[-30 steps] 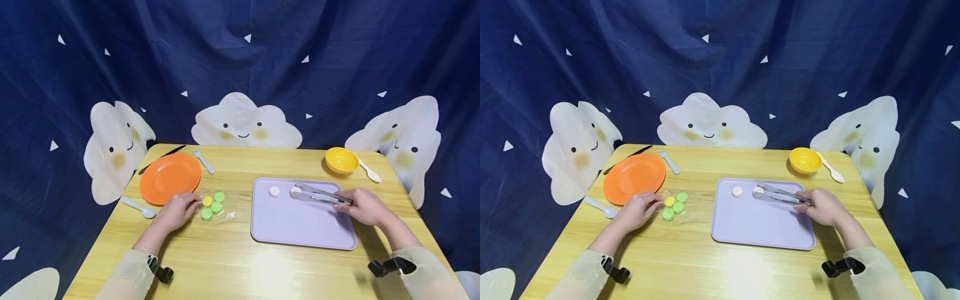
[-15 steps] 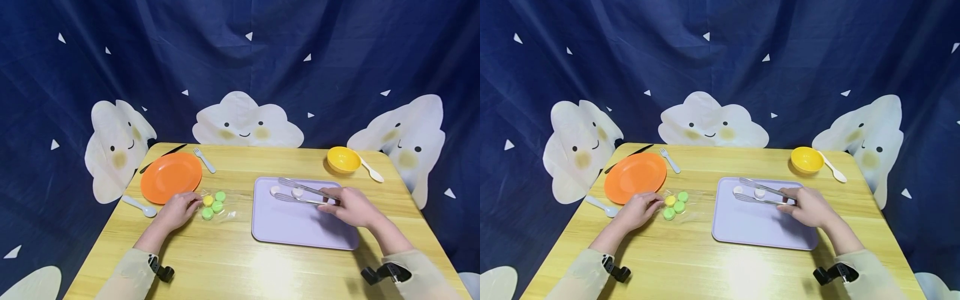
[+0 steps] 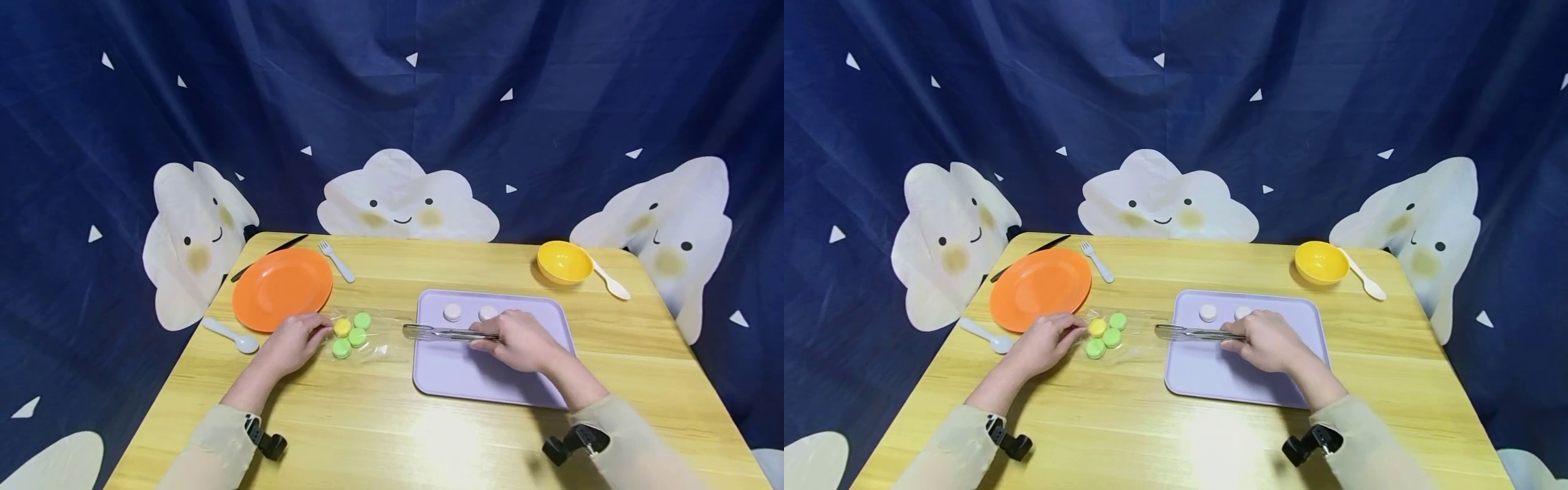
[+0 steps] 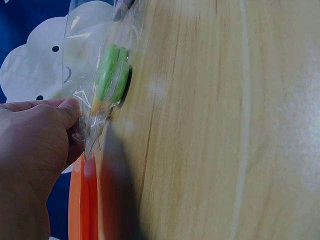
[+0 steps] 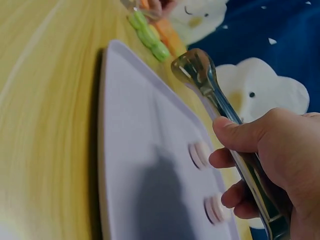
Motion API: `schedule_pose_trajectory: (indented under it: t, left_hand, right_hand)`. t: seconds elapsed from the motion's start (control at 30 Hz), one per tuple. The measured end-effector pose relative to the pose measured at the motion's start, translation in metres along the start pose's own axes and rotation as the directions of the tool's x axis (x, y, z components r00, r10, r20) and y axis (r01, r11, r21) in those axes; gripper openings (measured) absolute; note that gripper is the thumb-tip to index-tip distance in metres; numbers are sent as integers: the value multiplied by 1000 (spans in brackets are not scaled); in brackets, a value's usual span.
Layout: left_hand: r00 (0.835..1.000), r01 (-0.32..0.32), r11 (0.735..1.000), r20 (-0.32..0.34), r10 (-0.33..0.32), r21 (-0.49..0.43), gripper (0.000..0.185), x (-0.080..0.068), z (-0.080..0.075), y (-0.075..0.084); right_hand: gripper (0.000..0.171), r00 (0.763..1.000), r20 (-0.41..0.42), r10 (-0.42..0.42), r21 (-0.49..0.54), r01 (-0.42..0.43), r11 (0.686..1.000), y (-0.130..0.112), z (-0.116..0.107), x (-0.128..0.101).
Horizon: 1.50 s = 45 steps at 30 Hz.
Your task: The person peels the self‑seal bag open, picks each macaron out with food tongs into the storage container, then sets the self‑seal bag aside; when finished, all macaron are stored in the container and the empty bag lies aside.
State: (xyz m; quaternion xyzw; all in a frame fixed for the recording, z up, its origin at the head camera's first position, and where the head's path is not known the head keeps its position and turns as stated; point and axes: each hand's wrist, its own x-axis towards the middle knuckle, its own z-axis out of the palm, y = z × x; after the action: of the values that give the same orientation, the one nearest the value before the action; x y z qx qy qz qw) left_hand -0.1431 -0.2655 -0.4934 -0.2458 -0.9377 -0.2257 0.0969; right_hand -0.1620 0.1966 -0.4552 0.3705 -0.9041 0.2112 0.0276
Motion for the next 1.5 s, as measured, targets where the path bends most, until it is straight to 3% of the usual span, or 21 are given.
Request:
schedule_pose_trajectory:
  t: [0.23,0.37,0.67,1.07,1.5]
  left_hand:
    - [1000,18,1000,5,-18,8,11,0,1,0]
    - [1000,20,1000,7,-20,6,10,1,1,1]
    - [1000,28,1000,6,-28,-9,9,1,1,3]
    - [1000,18,1000,4,-18,-13,9,2,1,2]
    - [1000,-4,1000,-2,4,-16,8,3,1,4]
  right_hand:
    - [20,1000,20,-16,-17,17,1000,-18,21,23]
    - [18,999,23,-28,-24,28,999,-25,31,34]
    - [33,998,49,-28,17,27,999,-34,48,54]
    - [29,993,103,-62,-16,64,998,-41,52,70]
    - [19,988,152,-33,-71,44,997,-49,53,74]
